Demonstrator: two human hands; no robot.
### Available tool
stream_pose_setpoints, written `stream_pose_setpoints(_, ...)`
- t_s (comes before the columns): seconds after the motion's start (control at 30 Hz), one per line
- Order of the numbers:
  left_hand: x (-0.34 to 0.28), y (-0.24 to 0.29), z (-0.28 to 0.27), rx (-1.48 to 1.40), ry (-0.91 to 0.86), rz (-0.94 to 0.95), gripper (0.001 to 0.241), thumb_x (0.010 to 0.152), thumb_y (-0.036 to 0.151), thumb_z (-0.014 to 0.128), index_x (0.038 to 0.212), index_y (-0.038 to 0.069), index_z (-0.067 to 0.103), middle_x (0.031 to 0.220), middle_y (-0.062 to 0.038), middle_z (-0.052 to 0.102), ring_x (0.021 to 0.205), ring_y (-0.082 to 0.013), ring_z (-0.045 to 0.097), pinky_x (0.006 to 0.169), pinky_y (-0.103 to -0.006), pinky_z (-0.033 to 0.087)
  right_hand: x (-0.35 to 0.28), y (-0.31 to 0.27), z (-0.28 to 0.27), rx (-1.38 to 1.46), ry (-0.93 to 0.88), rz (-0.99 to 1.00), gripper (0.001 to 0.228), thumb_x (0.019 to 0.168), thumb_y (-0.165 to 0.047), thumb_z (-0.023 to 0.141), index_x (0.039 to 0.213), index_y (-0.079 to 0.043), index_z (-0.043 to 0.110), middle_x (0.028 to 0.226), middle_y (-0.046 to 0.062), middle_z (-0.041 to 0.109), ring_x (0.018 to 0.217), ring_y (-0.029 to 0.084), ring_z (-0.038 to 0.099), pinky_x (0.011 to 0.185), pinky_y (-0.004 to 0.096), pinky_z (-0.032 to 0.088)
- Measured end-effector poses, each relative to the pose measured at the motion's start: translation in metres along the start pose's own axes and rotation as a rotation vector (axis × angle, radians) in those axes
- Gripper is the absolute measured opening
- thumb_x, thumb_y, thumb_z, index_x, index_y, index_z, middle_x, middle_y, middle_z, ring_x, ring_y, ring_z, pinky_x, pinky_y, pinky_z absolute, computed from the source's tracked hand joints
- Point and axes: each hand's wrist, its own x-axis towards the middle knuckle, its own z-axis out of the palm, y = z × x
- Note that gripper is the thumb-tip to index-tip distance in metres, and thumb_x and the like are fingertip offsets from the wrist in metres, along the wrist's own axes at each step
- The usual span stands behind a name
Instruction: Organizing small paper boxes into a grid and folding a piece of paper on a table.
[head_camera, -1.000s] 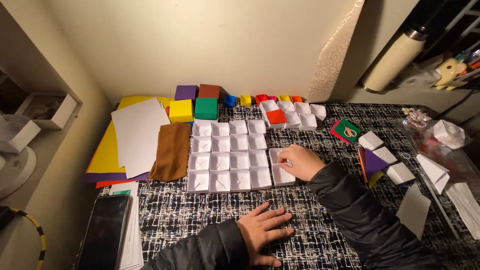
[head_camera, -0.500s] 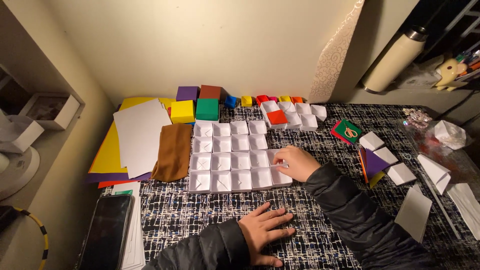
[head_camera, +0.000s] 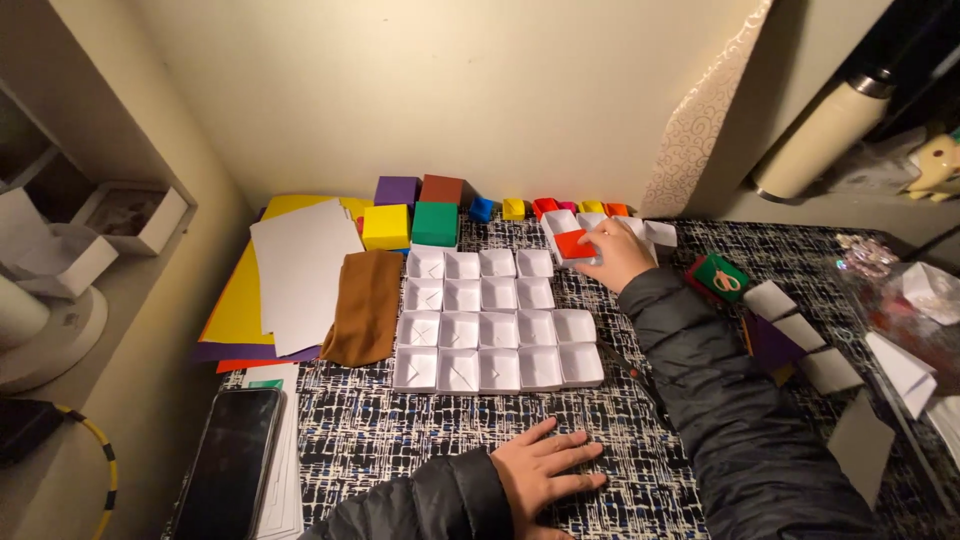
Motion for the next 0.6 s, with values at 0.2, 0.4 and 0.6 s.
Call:
stream_pose_setpoints(0.2,-0.002,-0.016,0.024,0.023,0.021,0.023,0.087,0.088,0.065,0.041,0.163,0.022,0.027,0.172,-0.016,0.026,0.159,-0.038,0.025,0.129,-0.0633,0.006,0.008,-0.016,0.011,-0.062,0.129,-0.009,0.042,0.087,-0.051,0.078,0.107,-0.015,0.077,0.107,0.004,0.061,0.117,0.029,0.054,0.089,0.046,0.051)
stream_pose_setpoints(0.4,-0.004,-0.016,0.023,0.0,0.061,0.039,0.086,0.092,0.069,0.031,0.164,0.021,0.027,0.171,-0.017,0.028,0.159,-0.0393,0.027,0.128,-0.065,0.009,0.003,-0.007,0.016,-0.088,0.292,-0.14,0.025,0.089,-0.037,0.08,0.099,-0.014,0.078,0.098,0.0,0.065,0.107,0.025,0.06,0.07,0.042,0.055)
stream_pose_setpoints(0.6,-0.003,-0.01,0.016,0.0,0.097,0.049,0.084,0.093,0.068,0.035,0.161,0.017,0.035,0.169,-0.019,0.033,0.156,-0.0412,0.032,0.126,-0.0662,0.012,-0.025,-0.01,-0.046,-0.08,0.727,-0.431,0.012,0.09,0.003,0.079,0.083,-0.006,0.075,0.091,0.008,0.068,0.085,0.029,0.059,0.072,0.04,0.053)
